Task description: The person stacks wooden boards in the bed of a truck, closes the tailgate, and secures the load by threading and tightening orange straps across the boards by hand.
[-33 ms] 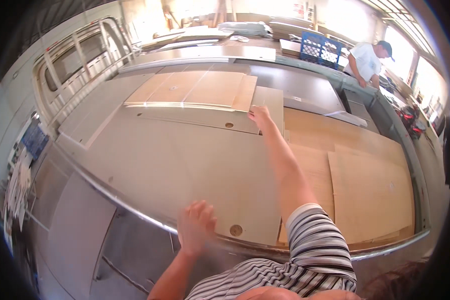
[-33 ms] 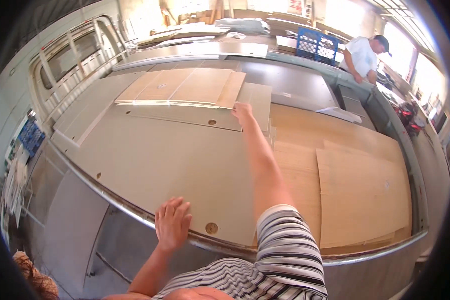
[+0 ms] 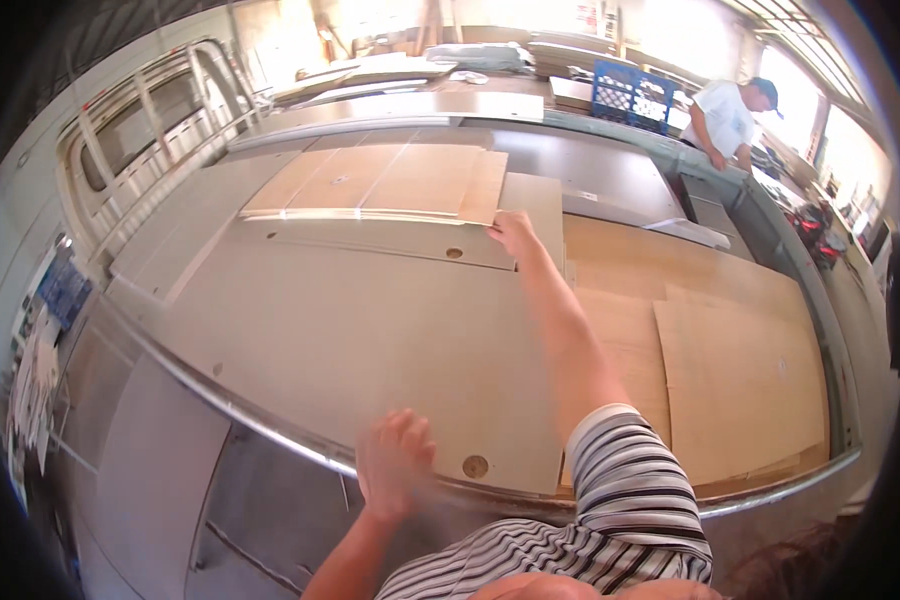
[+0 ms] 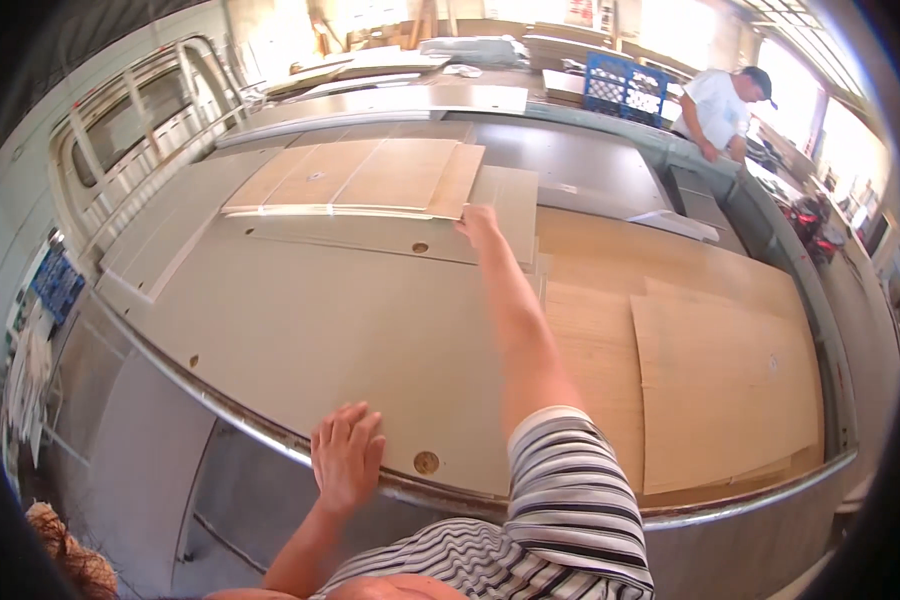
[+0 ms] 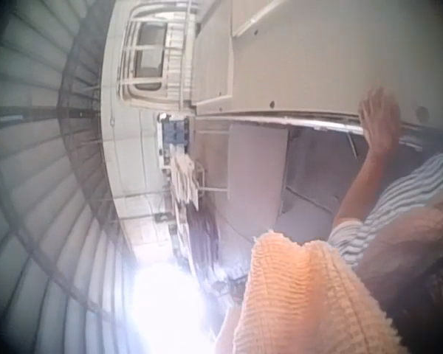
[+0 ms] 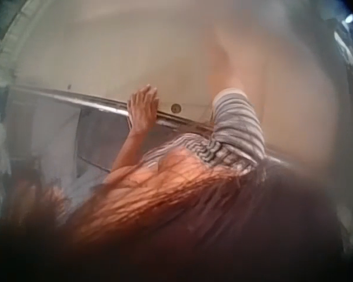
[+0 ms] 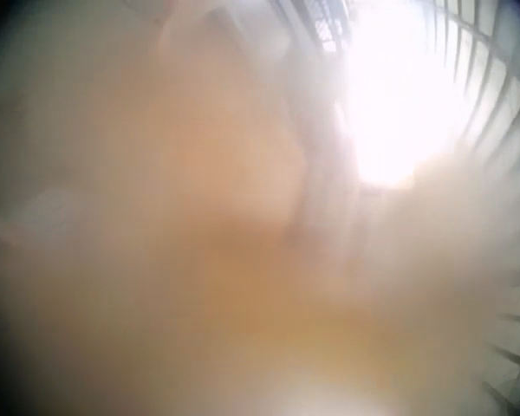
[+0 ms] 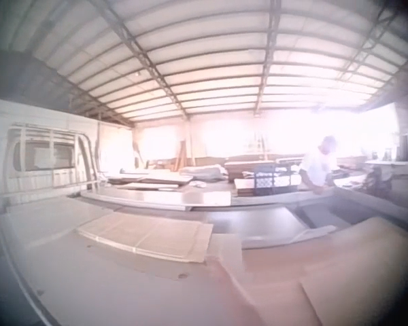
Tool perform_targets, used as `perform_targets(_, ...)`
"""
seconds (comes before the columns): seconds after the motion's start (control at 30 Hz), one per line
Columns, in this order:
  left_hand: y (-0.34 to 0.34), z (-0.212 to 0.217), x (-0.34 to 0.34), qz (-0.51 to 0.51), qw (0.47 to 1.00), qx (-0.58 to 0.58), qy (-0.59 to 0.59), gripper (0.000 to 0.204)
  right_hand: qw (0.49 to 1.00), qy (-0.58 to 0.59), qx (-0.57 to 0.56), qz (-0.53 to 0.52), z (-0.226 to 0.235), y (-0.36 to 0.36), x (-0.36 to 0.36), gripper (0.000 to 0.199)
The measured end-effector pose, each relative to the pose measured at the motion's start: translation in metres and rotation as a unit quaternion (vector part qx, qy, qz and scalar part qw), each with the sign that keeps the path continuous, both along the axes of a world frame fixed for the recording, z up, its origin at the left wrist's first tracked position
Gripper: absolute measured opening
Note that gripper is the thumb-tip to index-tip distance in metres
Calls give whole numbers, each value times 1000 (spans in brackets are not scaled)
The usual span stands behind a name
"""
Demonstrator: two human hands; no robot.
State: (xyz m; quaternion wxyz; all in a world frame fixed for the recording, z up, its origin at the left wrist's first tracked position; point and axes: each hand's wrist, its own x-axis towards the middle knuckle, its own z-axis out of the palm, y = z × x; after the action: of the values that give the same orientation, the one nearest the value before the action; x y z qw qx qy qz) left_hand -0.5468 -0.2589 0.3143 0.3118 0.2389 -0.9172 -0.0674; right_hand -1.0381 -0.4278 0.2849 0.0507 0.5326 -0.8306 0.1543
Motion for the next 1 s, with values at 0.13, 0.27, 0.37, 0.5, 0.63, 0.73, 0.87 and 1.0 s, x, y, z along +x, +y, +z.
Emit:
perform_targets(0.13, -7, -5, -2, -36, 998, 28, 35, 22, 660, -654, -325, -178, -16, -27, -60, 19)
perform_targets(0.27, -12, 1, -10, -42, 999, 14, 32, 18, 983, -132, -131, 10, -27, -14, -62, 27)
perform_targets(0.37, -10, -6, -9, -21, 999, 21, 27, 16, 896, -393, -206, -15, 3, -9, 0, 21)
perform_targets(0.5, -6, -4, -15, -18, 998, 15, 62, 16, 705, -632, -295, -129, 28, 69, 40, 26)
perform_targets(0.63, -7, -12, -8, -26, 998, -13, 63, 21, 769, -583, -201, -169, 62, 222, 72, 28)
perform_targets(0.73, -4, -11, -4, 27, 995, 72, 56, 20, 746, -601, -260, -123, 52, 348, 65, 31)
perform_targets(0.87, 4, 0, 6, 59, 961, 146, 226, 21, 782, -558, -214, -175, 66, 545, 31, 32)
perform_targets(1.0, 42, 40, -18, 85, 957, 130, 244, 24, 858, -374, -143, -322, 82, 739, -16, 25)
